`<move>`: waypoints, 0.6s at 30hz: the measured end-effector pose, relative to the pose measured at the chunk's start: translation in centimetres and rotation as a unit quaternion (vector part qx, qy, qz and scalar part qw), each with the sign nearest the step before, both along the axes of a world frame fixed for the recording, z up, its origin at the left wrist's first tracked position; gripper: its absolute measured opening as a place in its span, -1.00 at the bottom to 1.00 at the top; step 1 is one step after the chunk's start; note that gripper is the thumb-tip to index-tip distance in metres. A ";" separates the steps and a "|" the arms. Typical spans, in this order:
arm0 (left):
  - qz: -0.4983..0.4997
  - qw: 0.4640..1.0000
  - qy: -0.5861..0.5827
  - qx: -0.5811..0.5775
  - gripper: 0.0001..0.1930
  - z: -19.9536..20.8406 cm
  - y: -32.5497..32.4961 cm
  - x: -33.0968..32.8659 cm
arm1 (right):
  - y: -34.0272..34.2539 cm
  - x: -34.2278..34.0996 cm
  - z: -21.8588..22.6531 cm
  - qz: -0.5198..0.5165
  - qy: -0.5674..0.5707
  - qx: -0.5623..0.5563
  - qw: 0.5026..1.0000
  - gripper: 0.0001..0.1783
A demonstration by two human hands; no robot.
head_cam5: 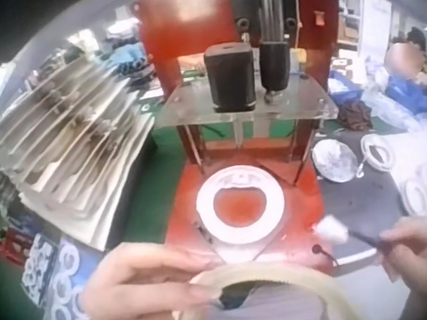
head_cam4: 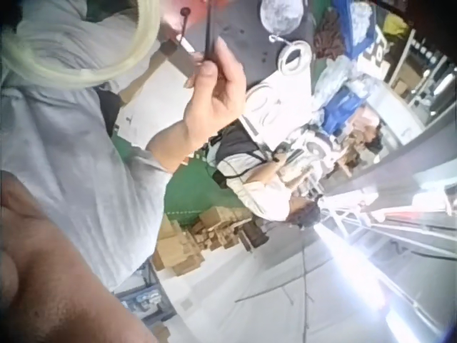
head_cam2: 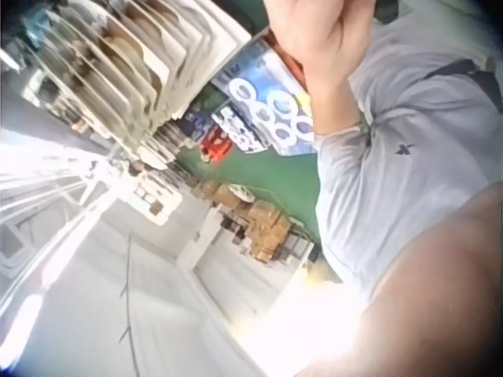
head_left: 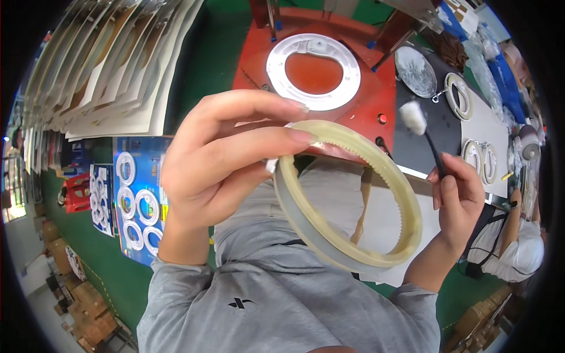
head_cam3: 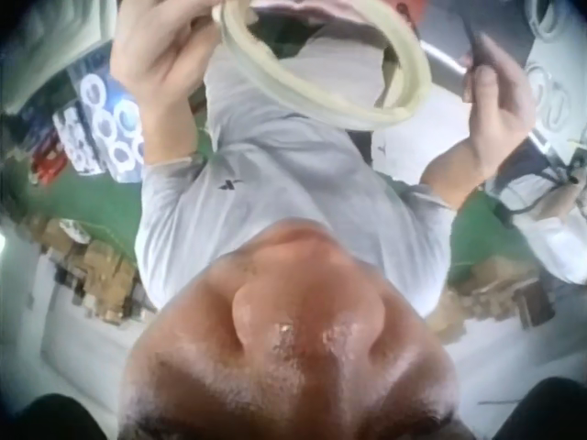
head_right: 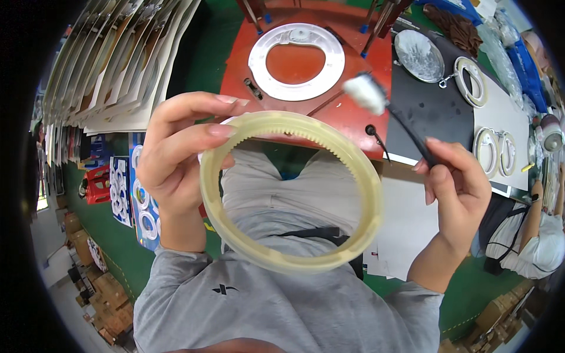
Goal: Applying lubricant to ring-shaped components and processing them in a press machine on an assembly line.
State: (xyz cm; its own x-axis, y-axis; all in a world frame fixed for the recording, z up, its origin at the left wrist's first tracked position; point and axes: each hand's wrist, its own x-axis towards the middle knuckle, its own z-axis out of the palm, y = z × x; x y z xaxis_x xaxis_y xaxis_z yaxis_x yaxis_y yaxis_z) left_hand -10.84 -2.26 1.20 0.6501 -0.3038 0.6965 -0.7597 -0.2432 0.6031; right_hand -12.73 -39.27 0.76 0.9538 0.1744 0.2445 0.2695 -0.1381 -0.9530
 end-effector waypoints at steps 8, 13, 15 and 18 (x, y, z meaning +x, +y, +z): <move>0.006 0.994 0.050 -0.094 -0.62 -1.0 -0.7 -1.4 | 3.7 0.6 4.1 0.060 -0.113 -0.184 0.975 -0.66; 0.004 0.993 0.062 -0.098 -0.64 -1.5 -0.1 -1.9 | 5.5 1.1 4.1 0.093 -0.170 -0.225 0.955 -0.58; -0.010 0.992 0.064 -0.106 -0.64 -1.6 0.1 -1.7 | 5.6 0.7 4.9 0.094 -0.190 -0.280 0.936 -0.62; -0.001 0.994 0.049 -0.094 -0.60 -1.7 0.6 -1.9 | 5.7 0.0 6.5 0.090 -0.209 -0.363 0.904 -0.61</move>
State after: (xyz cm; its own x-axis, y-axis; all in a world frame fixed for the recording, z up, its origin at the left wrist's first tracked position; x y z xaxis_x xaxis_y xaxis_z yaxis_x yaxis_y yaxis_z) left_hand -12.73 -1.61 -0.51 0.7165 -0.1764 0.6750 -0.6961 -0.1173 0.7083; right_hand -12.69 -33.53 7.22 0.7440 0.5773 0.3364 0.6663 -0.6029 -0.4388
